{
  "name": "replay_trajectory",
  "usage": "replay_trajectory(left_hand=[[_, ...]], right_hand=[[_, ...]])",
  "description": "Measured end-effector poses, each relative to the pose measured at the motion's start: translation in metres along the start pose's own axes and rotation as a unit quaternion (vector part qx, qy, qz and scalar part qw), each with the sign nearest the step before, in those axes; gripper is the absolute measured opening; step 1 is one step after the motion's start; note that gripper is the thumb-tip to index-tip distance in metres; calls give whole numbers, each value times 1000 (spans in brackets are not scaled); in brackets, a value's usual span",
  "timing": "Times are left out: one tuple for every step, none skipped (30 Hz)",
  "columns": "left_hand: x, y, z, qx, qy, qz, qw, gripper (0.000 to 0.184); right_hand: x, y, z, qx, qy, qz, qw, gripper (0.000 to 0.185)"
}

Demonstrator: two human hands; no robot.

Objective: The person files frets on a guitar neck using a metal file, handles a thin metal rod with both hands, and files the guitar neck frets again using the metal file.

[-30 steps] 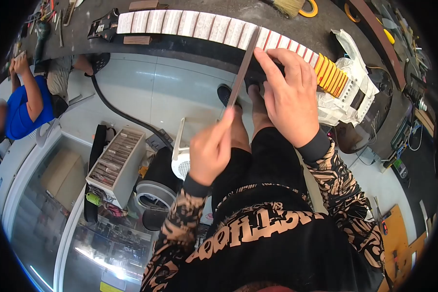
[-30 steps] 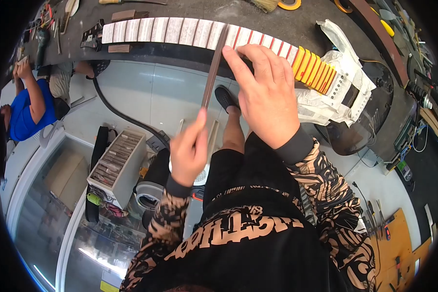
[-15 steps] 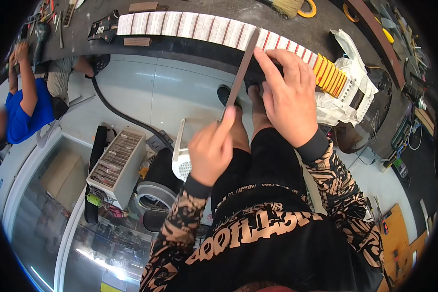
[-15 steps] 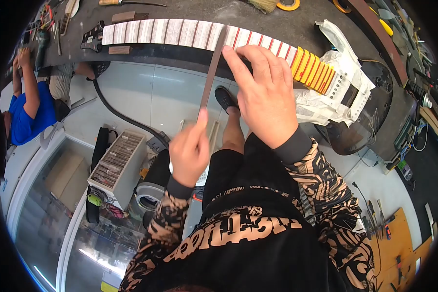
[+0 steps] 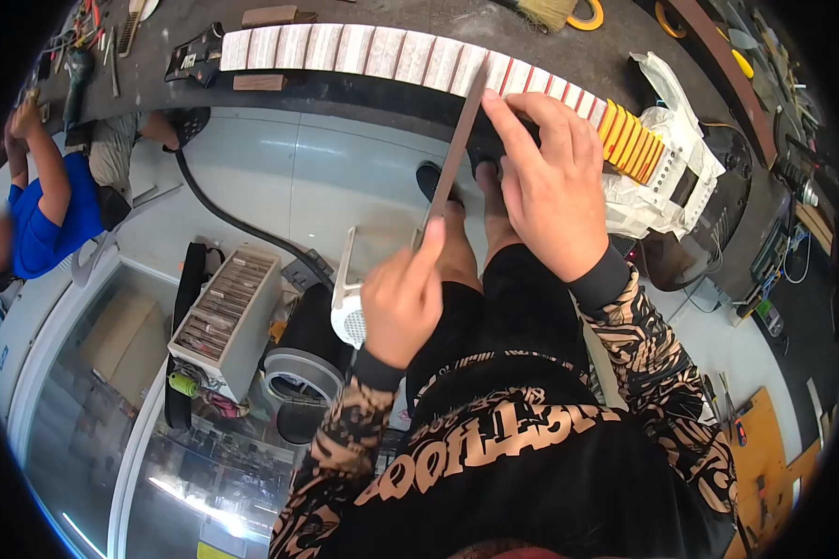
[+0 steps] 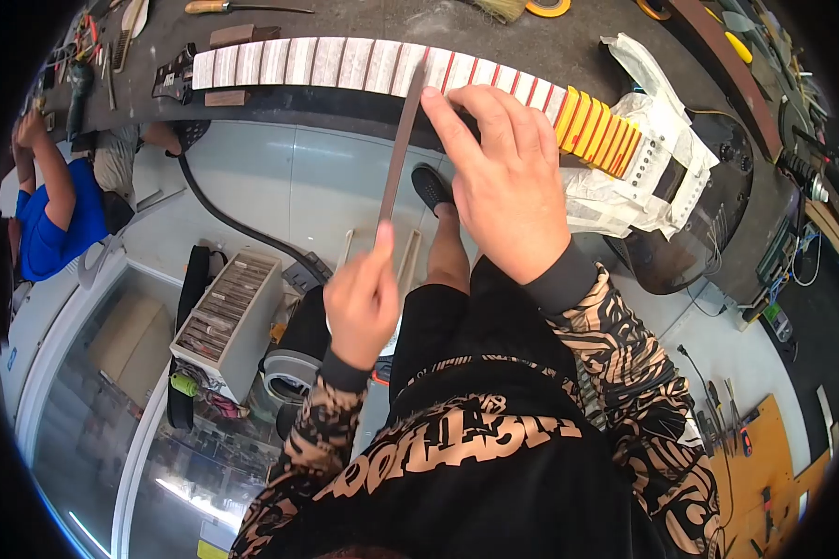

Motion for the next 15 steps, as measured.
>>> replay_trajectory(left_hand=[[-4, 0, -2, -5, -3, -3, 1000, 60], [-6, 0, -3, -11, -5, -6, 1000, 60], [-7, -1, -2, -18, -5, -9, 1000, 59], [15, 15, -5, -72, 23, 11, 997, 61], [52, 38, -5, -126, 51, 30, 990, 64], [86, 52, 0, -146, 60, 45, 986, 59], [115, 65, 3, -166, 68, 61, 982, 54], [136, 72, 5, -172, 53, 39, 983, 47], [135, 70, 5, -171, 59, 53, 982, 49], [132, 68, 6, -169, 64, 66, 981, 52], [112, 54, 7, -175, 62, 67, 980, 55], [79, 35, 6, -171, 48, 52, 983, 57], [46, 16, 5, -167, 33, 37, 985, 60], [18, 1, 4, -153, 5, 5, 988, 62], [5, -4, 0, -145, -3, -6, 989, 62]], right_hand=[[-1, 1, 0, 3, 0, 1, 1000, 84], [-1, 1, 0, 6, -1, 0, 1000, 85], [0, 1, 0, 8, -1, -2, 1000, 85], [1, 0, -1, 5, 1, -5, 1000, 85], [1, 1, 0, 1, 3, -7, 1000, 86], [0, 1, 0, -3, 4, -6, 1000, 86], [-1, 1, 1, -6, 3, -3, 1000, 86], [-1, 2, 2, -7, 2, -1, 1000, 86], [0, 2, 3, -7, 1, -1, 1000, 86], [-1, 1, 2, -5, -3, -2, 1000, 86], [-1, 0, 1, -3, -5, -3, 1000, 86], [0, 0, 0, -2, -5, -4, 1000, 86], [0, 0, 0, -2, 3, -6, 1000, 86], [0, 0, 1, 3, 6, -6, 1000, 86], [0, 0, 1, 5, 10, -7, 1000, 86]])
Point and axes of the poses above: each hand's wrist, its own x-axis towards the middle knuckle, its own z-axis out of the palm, y = z × x, the point moved 9 cm from there along x, towards the middle knuckle, and after that the axes turned 15 degrees about -z, right-handed, at the moved point
